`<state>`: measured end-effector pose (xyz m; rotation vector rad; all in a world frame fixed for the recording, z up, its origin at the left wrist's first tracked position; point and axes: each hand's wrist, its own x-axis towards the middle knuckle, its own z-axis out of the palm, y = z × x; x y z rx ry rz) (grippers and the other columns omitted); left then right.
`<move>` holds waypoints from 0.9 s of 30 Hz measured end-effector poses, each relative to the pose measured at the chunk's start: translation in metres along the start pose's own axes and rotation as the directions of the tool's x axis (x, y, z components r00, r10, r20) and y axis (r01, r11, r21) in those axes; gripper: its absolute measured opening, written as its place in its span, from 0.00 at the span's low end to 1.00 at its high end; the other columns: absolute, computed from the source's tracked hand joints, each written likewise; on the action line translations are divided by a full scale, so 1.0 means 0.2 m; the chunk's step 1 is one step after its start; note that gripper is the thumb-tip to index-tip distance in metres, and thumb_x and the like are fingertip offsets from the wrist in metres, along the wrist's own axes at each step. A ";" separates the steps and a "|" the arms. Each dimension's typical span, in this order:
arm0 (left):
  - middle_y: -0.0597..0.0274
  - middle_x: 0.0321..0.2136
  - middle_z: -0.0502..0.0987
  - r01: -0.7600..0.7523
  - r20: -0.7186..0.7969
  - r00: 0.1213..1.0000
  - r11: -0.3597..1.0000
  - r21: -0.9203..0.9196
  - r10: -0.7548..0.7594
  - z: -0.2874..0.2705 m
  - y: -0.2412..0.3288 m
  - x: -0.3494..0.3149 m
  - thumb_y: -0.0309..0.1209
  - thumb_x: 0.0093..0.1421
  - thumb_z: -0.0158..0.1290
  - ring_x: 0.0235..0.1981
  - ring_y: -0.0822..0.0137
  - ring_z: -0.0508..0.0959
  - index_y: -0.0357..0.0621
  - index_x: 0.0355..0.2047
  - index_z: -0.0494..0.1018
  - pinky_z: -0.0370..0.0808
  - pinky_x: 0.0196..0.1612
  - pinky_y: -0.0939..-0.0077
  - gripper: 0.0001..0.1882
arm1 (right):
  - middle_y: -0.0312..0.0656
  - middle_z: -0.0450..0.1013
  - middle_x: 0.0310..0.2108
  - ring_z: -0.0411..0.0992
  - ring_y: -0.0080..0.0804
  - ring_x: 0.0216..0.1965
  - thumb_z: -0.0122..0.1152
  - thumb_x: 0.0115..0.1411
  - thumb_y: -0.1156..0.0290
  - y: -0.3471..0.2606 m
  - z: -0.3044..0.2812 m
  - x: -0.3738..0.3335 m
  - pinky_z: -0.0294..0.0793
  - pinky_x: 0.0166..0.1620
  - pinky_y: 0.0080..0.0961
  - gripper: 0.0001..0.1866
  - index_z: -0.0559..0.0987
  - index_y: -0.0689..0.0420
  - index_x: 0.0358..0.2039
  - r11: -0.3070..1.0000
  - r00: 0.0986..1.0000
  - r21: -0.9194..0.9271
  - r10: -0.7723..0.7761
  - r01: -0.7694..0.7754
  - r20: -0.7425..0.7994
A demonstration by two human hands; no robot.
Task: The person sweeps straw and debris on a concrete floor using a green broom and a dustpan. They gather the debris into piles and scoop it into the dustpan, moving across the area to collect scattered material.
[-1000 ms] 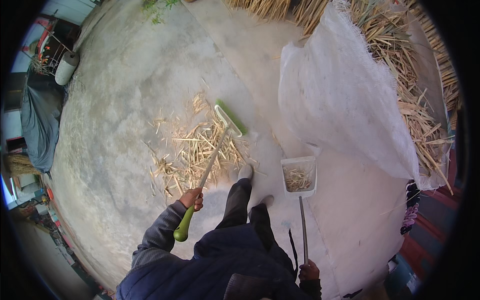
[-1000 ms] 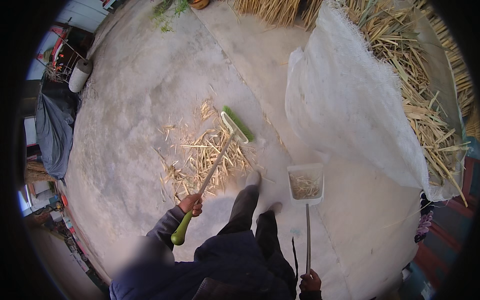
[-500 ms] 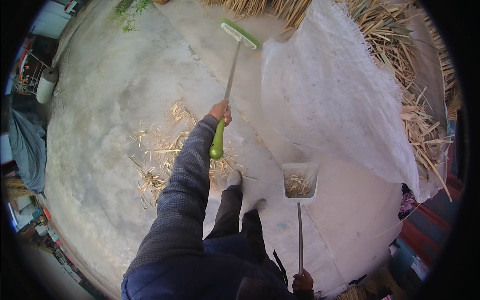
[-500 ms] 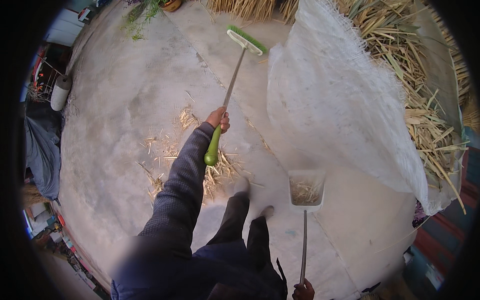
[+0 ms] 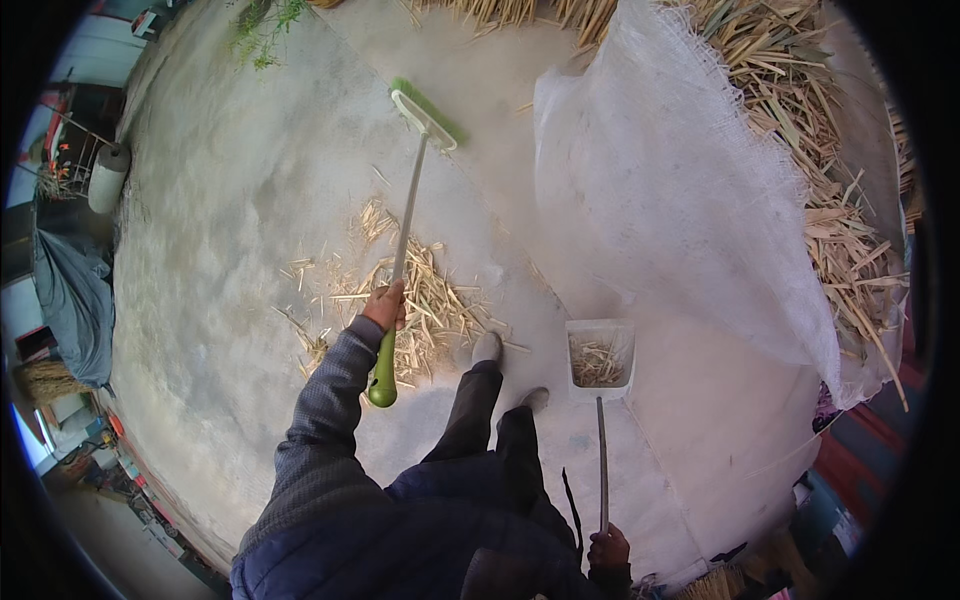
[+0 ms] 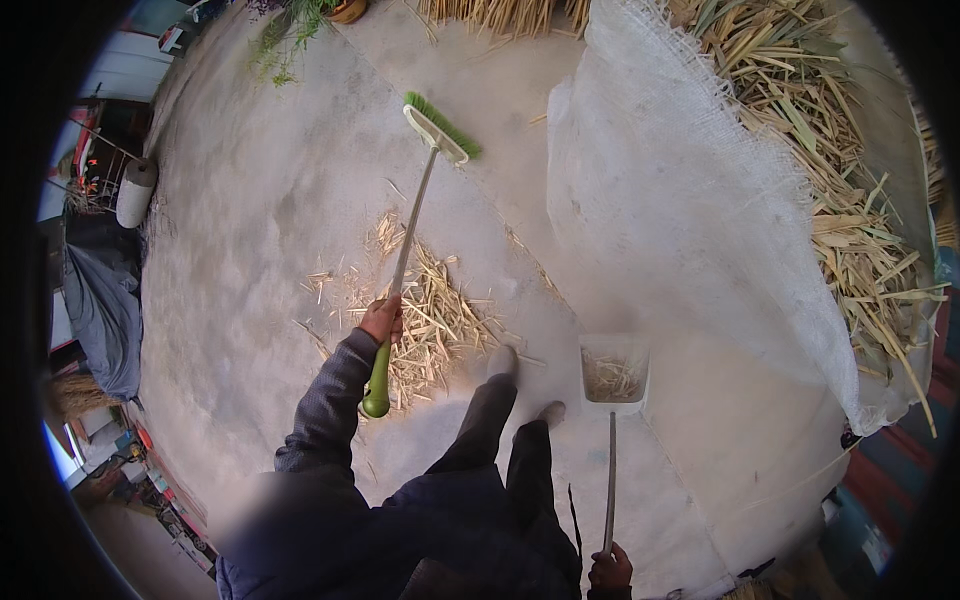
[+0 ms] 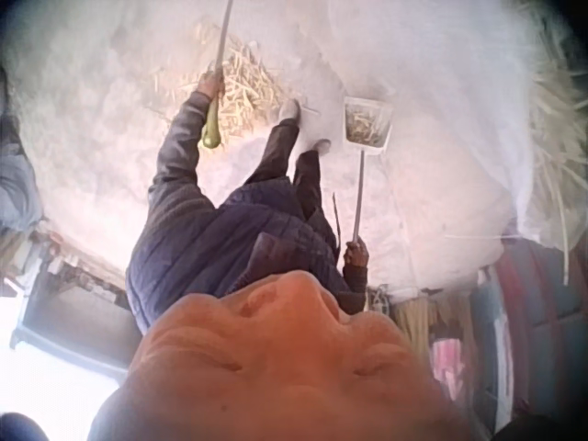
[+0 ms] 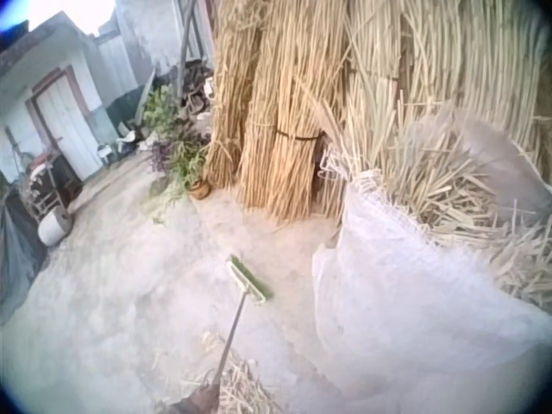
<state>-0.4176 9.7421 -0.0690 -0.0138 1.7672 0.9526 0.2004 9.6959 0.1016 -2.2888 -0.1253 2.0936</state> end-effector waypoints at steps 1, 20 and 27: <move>0.63 0.07 0.61 -0.008 0.025 1.000 0.999 -0.048 0.009 0.02 0.01 0.02 0.47 0.58 0.41 0.04 0.71 0.61 0.40 0.19 0.63 0.58 0.08 0.76 0.22 | 0.35 0.62 0.15 0.54 0.18 0.07 0.45 0.52 0.78 -0.01 0.00 0.01 0.55 0.08 0.17 0.08 0.65 0.56 0.34 1.000 1.000 0.017 -0.011 0.011 -0.002; 0.66 0.05 0.54 0.171 0.126 0.982 0.952 -0.255 -0.143 0.32 -0.70 -0.80 0.47 0.60 0.38 0.03 0.71 0.56 0.43 0.16 0.59 0.54 0.07 0.77 0.22 | 0.42 0.67 0.20 0.57 0.18 0.08 0.46 0.54 0.78 -0.16 -0.26 0.09 0.55 0.08 0.17 0.16 0.65 0.58 0.45 0.991 0.994 -0.095 -0.093 0.098 0.058; 0.70 0.08 0.53 0.166 -0.065 0.973 0.868 -0.468 -0.221 0.64 -0.67 -0.24 0.44 0.55 0.39 0.05 0.74 0.52 0.49 0.18 0.57 0.52 0.08 0.80 0.15 | 0.41 0.66 0.21 0.57 0.18 0.09 0.47 0.55 0.75 -0.07 -0.53 0.19 0.56 0.09 0.16 0.20 0.61 0.58 0.50 0.977 0.990 -0.170 -0.118 0.130 0.081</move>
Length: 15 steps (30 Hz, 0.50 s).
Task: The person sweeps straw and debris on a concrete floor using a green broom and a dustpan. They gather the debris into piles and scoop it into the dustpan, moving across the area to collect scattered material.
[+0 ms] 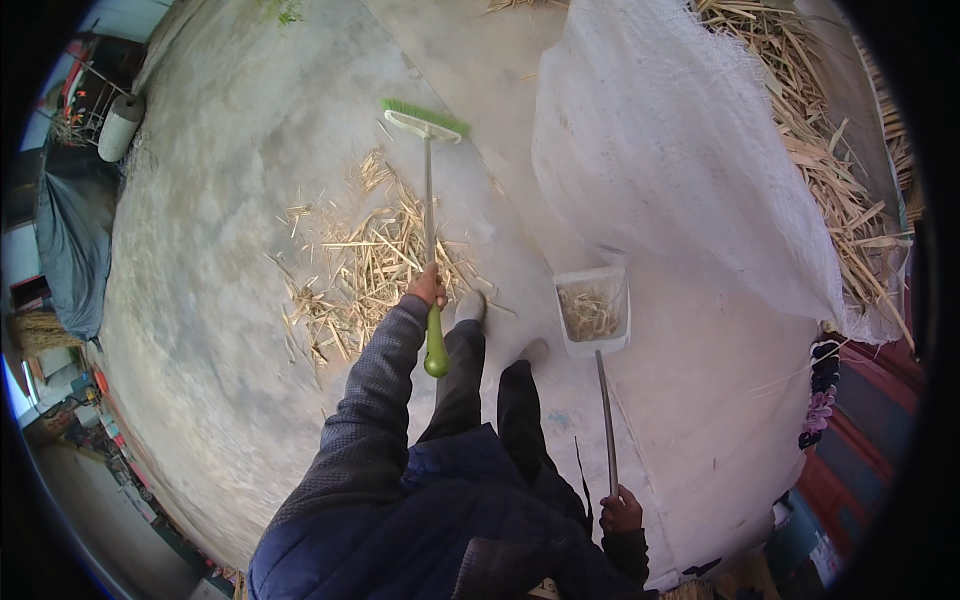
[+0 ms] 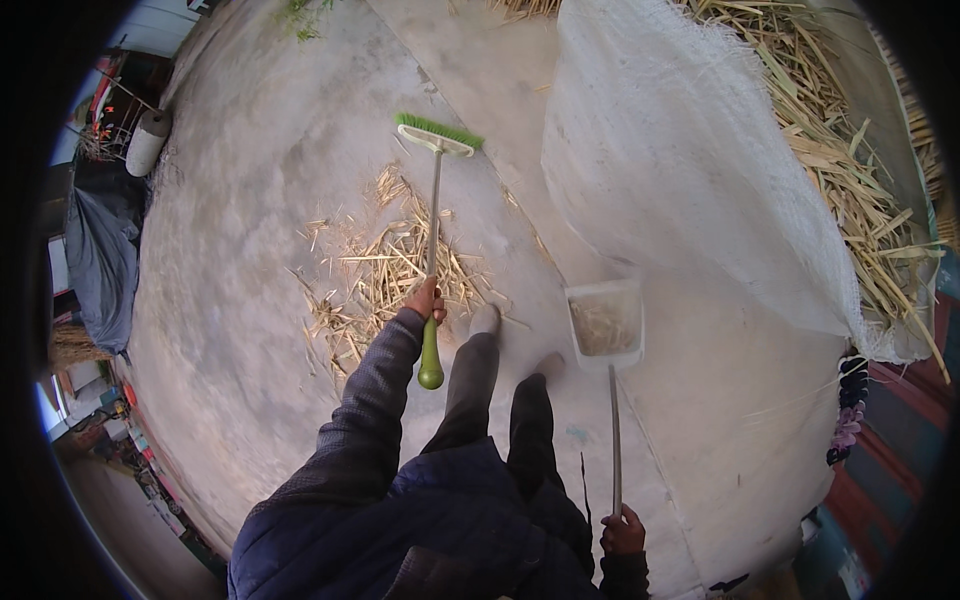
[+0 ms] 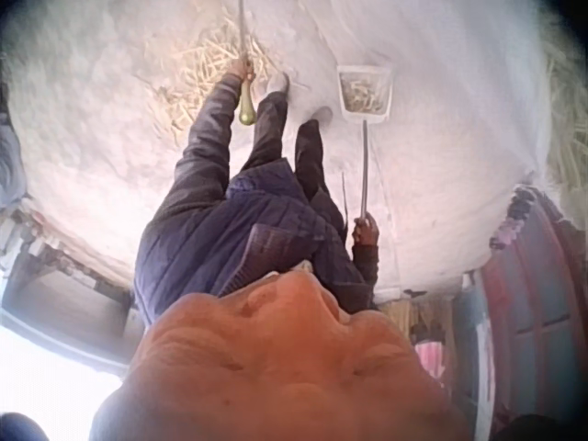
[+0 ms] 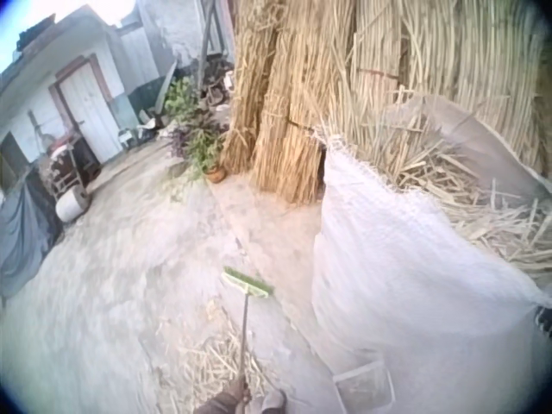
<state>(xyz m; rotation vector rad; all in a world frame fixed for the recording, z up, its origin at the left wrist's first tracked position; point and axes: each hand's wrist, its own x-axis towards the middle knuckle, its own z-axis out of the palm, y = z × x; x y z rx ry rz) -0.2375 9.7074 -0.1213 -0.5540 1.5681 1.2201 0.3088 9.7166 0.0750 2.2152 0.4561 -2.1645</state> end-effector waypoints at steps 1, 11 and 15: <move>0.71 0.08 0.52 0.045 0.009 0.999 0.999 0.009 -0.045 0.03 -0.06 0.02 0.44 0.55 0.40 0.06 0.75 0.52 0.49 0.19 0.57 0.52 0.08 0.81 0.15 | 0.41 0.66 0.21 0.57 0.18 0.09 0.47 0.55 0.75 0.03 -0.04 0.00 0.57 0.09 0.16 0.21 0.61 0.58 0.50 1.000 1.000 0.005 -0.016 0.016 0.011; 0.70 0.07 0.54 0.198 0.020 0.978 0.958 0.208 -0.206 -0.12 -0.78 -0.48 0.43 0.55 0.40 0.05 0.74 0.55 0.48 0.19 0.59 0.52 0.08 0.78 0.15 | 0.40 0.66 0.20 0.58 0.18 0.09 0.48 0.55 0.73 0.22 -0.39 0.01 0.56 0.09 0.16 0.19 0.63 0.59 0.48 0.996 0.996 0.030 -0.080 0.079 0.044; 0.73 0.06 0.50 0.304 0.082 0.950 0.953 -0.007 -0.302 -0.24 -0.78 -0.64 0.45 0.55 0.41 0.04 0.76 0.51 0.51 0.22 0.57 0.48 0.06 0.82 0.14 | 0.41 0.67 0.19 0.57 0.18 0.08 0.47 0.53 0.76 0.23 -0.50 0.02 0.55 0.08 0.16 0.16 0.66 0.59 0.44 0.996 0.996 -0.008 -0.093 0.093 0.012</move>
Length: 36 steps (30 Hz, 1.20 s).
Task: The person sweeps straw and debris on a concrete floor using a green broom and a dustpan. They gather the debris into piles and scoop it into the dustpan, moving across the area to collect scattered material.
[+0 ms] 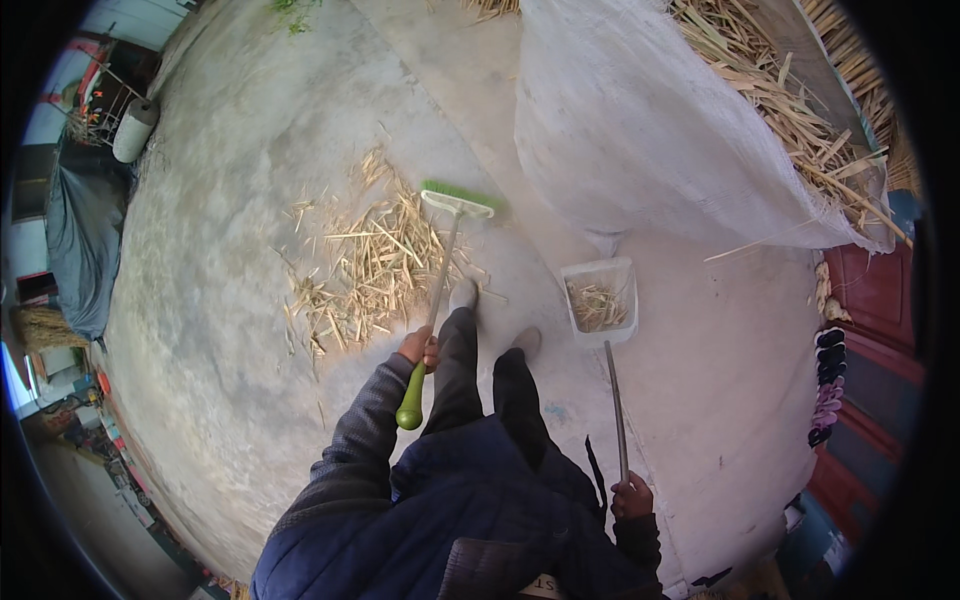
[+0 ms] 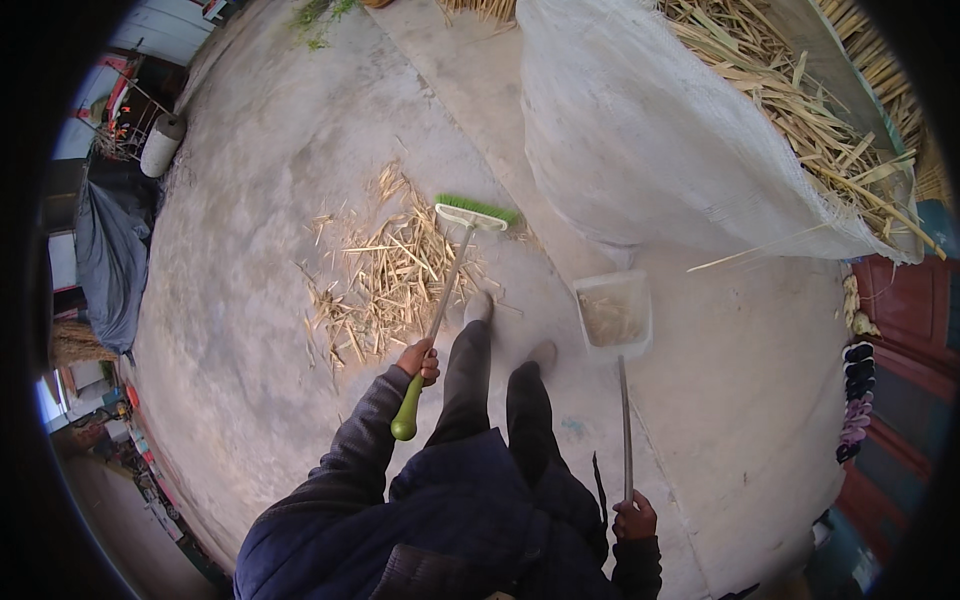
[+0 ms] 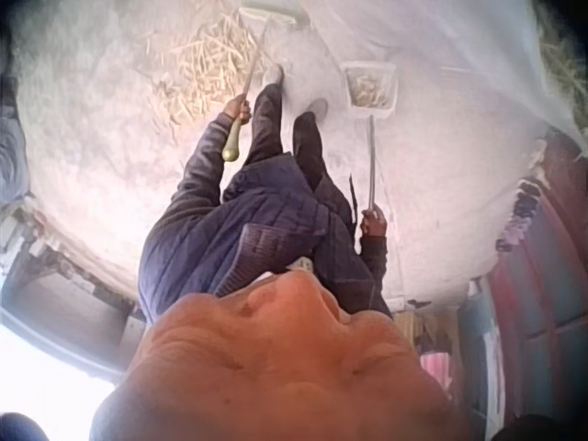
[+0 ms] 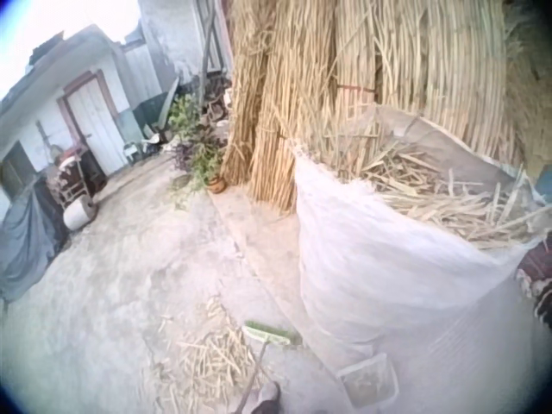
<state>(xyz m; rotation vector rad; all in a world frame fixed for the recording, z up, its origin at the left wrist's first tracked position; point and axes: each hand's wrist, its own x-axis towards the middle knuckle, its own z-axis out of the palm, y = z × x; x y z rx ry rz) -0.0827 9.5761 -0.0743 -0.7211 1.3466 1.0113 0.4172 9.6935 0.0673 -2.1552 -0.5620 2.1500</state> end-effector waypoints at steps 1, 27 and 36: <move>0.73 0.07 0.50 -0.033 0.060 0.998 0.999 -0.006 0.034 0.00 -0.01 0.01 0.45 0.55 0.41 0.05 0.77 0.51 0.50 0.22 0.57 0.48 0.06 0.82 0.14 | 0.41 0.67 0.19 0.57 0.18 0.08 0.47 0.53 0.76 0.00 -0.02 0.00 0.55 0.08 0.16 0.16 0.66 0.59 0.44 1.000 1.000 -0.003 -0.004 0.004 -0.004; 0.66 0.08 0.58 -0.168 0.122 0.984 0.918 0.360 0.132 -0.30 -0.27 -0.07 0.40 0.55 0.42 0.05 0.70 0.59 0.44 0.17 0.60 0.57 0.07 0.75 0.16 | 0.42 0.67 0.20 0.57 0.18 0.09 0.48 0.52 0.78 0.38 0.18 -0.13 0.56 0.09 0.16 0.20 0.64 0.59 0.47 0.990 0.994 0.117 -0.075 0.083 -0.074; 0.65 0.08 0.58 -0.087 0.142 0.990 0.709 0.700 -0.019 -0.57 -0.38 0.07 0.42 0.54 0.42 0.06 0.68 0.60 0.42 0.16 0.61 0.59 0.10 0.72 0.18 | 0.41 0.67 0.20 0.56 0.18 0.09 0.49 0.52 0.77 0.65 0.31 -0.27 0.55 0.09 0.16 0.17 0.65 0.59 0.44 0.975 0.991 0.204 -0.070 0.092 -0.113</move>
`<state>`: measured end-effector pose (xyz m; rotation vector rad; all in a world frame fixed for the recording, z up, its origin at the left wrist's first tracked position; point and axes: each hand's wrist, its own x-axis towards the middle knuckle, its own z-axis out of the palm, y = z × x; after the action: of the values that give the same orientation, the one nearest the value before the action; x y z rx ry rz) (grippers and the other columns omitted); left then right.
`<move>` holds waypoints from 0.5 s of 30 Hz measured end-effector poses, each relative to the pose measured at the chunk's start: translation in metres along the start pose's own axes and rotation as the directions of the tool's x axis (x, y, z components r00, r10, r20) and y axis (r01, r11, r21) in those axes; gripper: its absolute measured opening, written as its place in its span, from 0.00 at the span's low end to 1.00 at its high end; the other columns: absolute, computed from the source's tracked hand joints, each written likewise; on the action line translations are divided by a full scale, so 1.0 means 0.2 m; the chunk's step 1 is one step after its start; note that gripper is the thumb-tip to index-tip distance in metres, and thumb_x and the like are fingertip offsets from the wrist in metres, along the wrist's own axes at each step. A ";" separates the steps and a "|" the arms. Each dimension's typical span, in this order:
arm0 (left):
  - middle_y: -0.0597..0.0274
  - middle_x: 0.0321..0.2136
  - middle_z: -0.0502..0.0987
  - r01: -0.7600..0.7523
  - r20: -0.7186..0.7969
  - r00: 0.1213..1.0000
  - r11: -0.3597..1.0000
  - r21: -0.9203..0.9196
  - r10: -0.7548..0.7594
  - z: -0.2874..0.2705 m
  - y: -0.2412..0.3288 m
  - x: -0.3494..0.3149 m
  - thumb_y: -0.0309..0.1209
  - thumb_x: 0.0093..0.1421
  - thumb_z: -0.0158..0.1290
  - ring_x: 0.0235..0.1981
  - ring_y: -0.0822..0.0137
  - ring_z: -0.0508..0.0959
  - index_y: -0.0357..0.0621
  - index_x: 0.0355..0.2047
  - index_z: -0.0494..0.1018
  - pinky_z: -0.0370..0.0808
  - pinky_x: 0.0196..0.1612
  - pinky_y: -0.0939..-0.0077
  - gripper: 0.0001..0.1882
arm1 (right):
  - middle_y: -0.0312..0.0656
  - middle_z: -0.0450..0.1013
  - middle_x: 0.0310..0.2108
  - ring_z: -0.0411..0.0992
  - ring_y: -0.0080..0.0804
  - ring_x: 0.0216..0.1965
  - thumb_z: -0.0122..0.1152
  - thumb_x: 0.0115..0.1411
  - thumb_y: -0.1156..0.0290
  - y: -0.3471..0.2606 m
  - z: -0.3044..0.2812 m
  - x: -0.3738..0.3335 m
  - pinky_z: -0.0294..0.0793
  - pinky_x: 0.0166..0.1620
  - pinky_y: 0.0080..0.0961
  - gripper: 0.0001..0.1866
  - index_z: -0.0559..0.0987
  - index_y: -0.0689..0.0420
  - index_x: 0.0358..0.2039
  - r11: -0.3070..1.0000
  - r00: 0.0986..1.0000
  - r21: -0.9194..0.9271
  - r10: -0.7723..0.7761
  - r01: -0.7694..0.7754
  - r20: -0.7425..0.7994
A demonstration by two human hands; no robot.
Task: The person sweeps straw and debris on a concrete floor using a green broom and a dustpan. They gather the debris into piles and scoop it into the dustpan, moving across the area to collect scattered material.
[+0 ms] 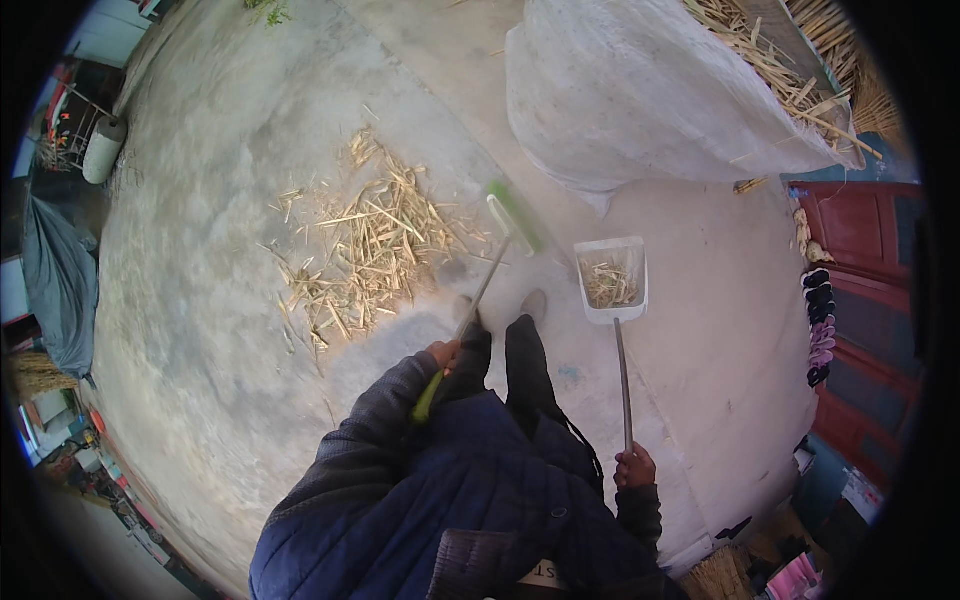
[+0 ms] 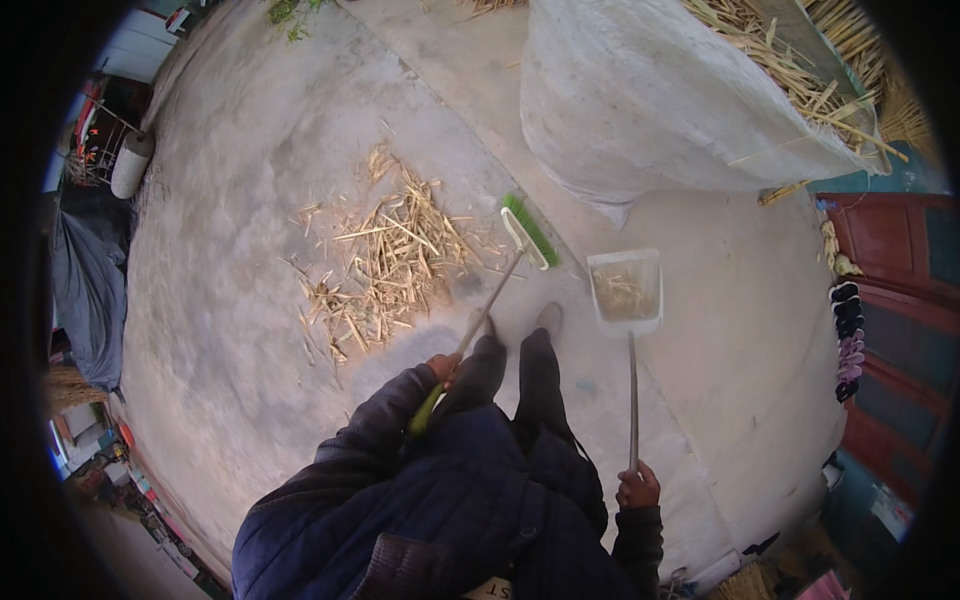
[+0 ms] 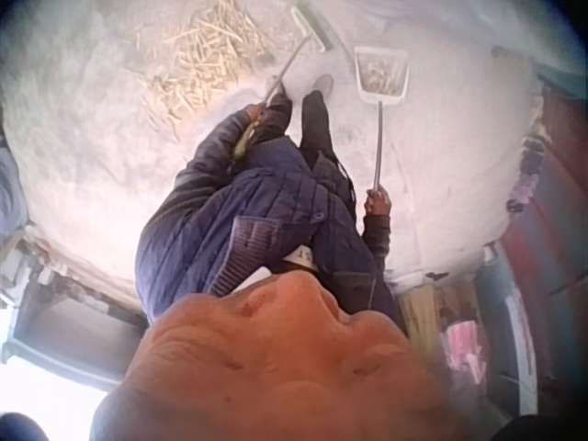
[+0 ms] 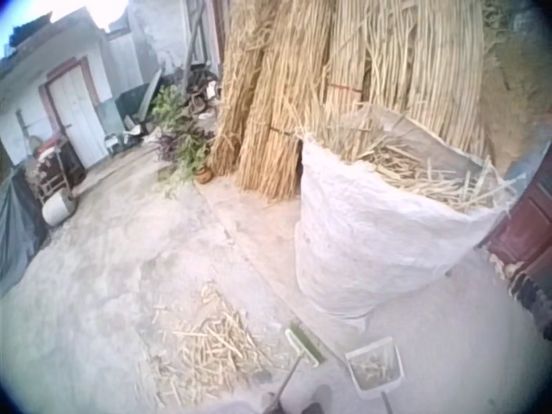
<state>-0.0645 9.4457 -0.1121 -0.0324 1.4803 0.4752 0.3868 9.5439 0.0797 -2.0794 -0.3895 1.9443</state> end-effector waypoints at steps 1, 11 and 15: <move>0.65 0.08 0.58 0.024 -0.016 1.000 0.999 -0.032 -0.024 -0.06 -0.07 -0.02 0.43 0.54 0.43 0.06 0.68 0.60 0.43 0.15 0.61 0.59 0.10 0.72 0.18 | 0.41 0.67 0.20 0.56 0.18 0.09 0.49 0.53 0.76 0.02 0.00 -0.01 0.55 0.09 0.16 0.16 0.66 0.59 0.43 1.000 1.000 0.009 0.006 -0.006 0.014; 0.63 0.08 0.61 0.114 -0.302 0.940 0.980 -0.163 -0.160 -0.50 -0.32 -0.47 0.44 0.54 0.43 0.05 0.65 0.62 0.39 0.19 0.62 0.60 0.10 0.69 0.19 | 0.40 0.66 0.20 0.56 0.17 0.09 0.48 0.53 0.75 0.03 -0.06 0.04 0.55 0.09 0.15 0.12 0.66 0.59 0.39 0.999 0.993 -0.026 0.023 -0.020 0.113; 0.66 0.08 0.58 0.043 -0.277 0.957 0.987 -0.154 -0.085 -0.32 -0.28 -0.59 0.43 0.56 0.42 0.05 0.69 0.59 0.43 0.18 0.61 0.58 0.09 0.72 0.18 | 0.40 0.66 0.20 0.55 0.16 0.09 0.49 0.53 0.74 -0.01 -0.12 0.08 0.54 0.09 0.15 0.12 0.66 0.60 0.40 0.999 0.994 -0.053 0.014 -0.008 0.112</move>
<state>-0.1090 9.3406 -0.0211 -0.2744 1.7156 0.5426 0.4115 9.5508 0.0673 -2.0135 -0.4579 2.0851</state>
